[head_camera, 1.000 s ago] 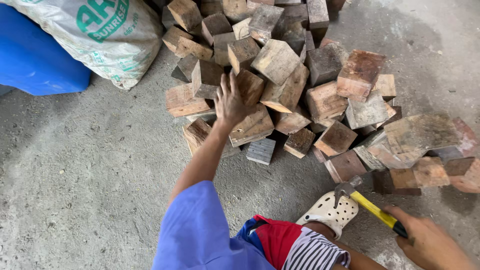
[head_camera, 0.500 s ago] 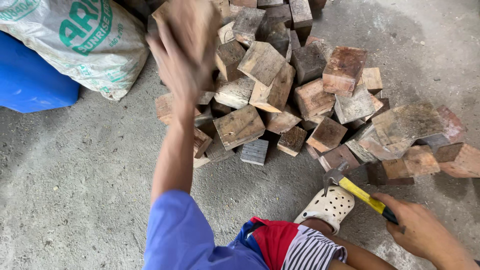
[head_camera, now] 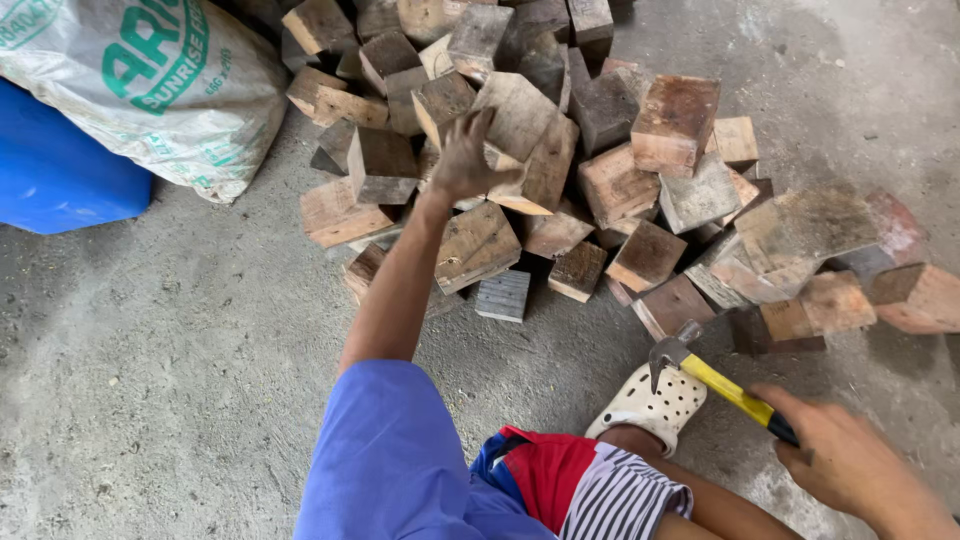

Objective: The person sits on a concrete floor and uses a hammer to split small wooden blocks into smaller pieces. They hold each block with one hand and strike it with the hammer in the other, then gather the resulting pieces into a pile.

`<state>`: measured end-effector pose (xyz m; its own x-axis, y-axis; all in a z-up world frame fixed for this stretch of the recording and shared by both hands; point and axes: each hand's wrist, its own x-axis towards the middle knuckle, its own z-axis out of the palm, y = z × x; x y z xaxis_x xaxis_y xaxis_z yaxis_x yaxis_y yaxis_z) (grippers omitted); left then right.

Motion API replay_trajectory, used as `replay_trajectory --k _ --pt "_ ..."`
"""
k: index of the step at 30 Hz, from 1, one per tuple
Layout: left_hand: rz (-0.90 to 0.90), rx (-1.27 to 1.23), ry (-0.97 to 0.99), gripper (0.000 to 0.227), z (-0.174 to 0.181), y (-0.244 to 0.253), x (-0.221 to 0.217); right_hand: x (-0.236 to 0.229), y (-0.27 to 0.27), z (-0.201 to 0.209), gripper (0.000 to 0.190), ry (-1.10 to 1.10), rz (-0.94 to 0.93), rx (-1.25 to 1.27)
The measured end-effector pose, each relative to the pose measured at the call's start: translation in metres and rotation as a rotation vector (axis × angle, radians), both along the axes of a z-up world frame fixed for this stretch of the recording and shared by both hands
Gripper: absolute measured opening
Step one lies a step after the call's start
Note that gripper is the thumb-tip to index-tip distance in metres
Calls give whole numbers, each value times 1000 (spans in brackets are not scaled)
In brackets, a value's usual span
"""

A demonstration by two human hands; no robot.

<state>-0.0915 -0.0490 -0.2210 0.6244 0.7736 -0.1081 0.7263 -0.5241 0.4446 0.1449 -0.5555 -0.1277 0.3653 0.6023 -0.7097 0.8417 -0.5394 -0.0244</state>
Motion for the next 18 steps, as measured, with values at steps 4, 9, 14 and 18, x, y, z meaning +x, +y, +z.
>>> replay_trajectory --k 4,9,14,18 --pt "-52 242 -181 152 -14 -23 0 3 -13 -2 76 70 -30 90" --pt "-135 462 -109 138 -55 22 7 -1 -20 18 78 51 -106 200" --pt "81 420 -151 112 -75 43 9 -2 -54 36 71 -41 -228 348" --pt "26 424 -98 107 -57 37 -20 -8 -131 31 71 -131 -445 262"
